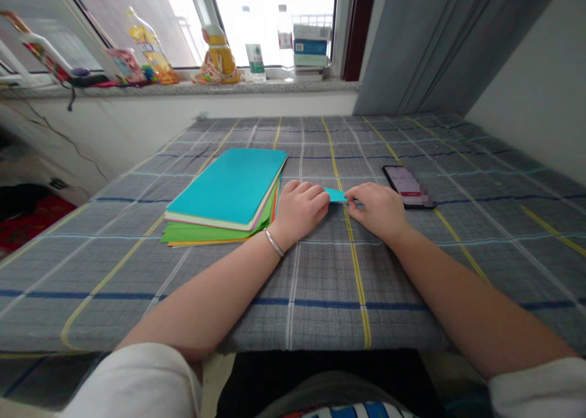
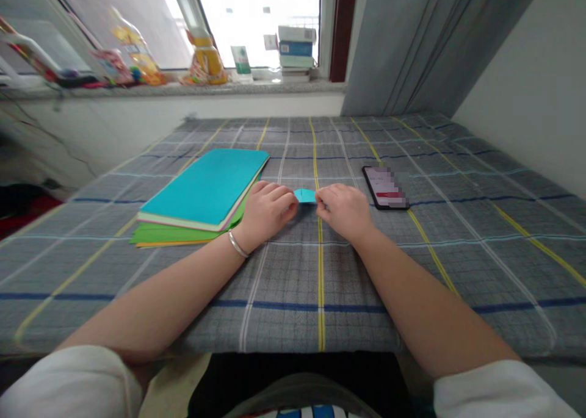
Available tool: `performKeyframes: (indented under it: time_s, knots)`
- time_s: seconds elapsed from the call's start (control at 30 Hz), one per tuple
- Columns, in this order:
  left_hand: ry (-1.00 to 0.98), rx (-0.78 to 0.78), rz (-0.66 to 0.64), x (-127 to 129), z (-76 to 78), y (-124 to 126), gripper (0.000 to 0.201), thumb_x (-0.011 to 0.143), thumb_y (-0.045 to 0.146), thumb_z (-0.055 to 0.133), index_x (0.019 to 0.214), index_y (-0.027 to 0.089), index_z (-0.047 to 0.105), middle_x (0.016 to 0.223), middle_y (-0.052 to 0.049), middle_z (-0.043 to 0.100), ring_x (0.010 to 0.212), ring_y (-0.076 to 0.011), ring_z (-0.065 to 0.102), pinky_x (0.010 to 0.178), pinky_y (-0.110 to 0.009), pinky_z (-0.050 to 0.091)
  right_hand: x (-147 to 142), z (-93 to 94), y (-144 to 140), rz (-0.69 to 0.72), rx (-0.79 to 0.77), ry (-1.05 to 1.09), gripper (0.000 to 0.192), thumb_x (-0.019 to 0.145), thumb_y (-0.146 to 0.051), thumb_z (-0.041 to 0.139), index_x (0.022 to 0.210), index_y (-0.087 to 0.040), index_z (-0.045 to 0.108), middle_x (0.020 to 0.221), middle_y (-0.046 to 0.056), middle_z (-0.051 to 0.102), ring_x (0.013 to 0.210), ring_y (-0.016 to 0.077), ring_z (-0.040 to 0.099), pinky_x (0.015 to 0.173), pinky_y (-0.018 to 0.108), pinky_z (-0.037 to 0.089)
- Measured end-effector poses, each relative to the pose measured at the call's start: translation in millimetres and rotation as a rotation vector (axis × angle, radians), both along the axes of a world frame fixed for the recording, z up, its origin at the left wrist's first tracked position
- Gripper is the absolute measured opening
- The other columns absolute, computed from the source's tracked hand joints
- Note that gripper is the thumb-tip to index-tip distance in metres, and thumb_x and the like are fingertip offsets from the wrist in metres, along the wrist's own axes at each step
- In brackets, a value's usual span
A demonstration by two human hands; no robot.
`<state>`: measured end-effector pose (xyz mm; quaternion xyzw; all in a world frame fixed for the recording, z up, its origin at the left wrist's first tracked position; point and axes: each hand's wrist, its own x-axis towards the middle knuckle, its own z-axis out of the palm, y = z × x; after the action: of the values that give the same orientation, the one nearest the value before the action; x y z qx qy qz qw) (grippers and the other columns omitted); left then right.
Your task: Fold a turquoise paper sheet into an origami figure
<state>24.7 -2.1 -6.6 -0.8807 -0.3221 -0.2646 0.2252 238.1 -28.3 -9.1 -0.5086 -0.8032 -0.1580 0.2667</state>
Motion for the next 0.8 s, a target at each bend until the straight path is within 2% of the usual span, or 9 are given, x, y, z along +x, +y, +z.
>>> performKeyframes:
  time_s: [0.3,0.8]
  knots:
    - [-0.053,-0.020,0.050,-11.6,2.8,8.1,0.020,0.096,0.026,0.047,0.081,0.022,0.060,0.085,-0.002,0.069,0.083,-0.0196,0.059,0.078,-0.038,0.034,17.5,1.6,6.5,-0.130,0.027,0.030,0.013,0.080,-0.019,0.057,0.084,-0.021,0.069,0.087,0.004,0.074,0.083,0.0216,0.066,0.069,0.032,0.042]
    - [-0.085,-0.053,0.071,-14.1,2.2,10.4,0.015,0.093,0.024,0.052,0.081,0.022,0.061,0.087,-0.001,0.070,0.084,-0.0201,0.059,0.079,-0.038,0.034,32.6,4.0,7.3,-0.219,0.023,0.032,0.012,0.079,-0.019,0.057,0.083,-0.023,0.068,0.086,0.004,0.072,0.085,0.0224,0.064,0.067,0.032,0.041]
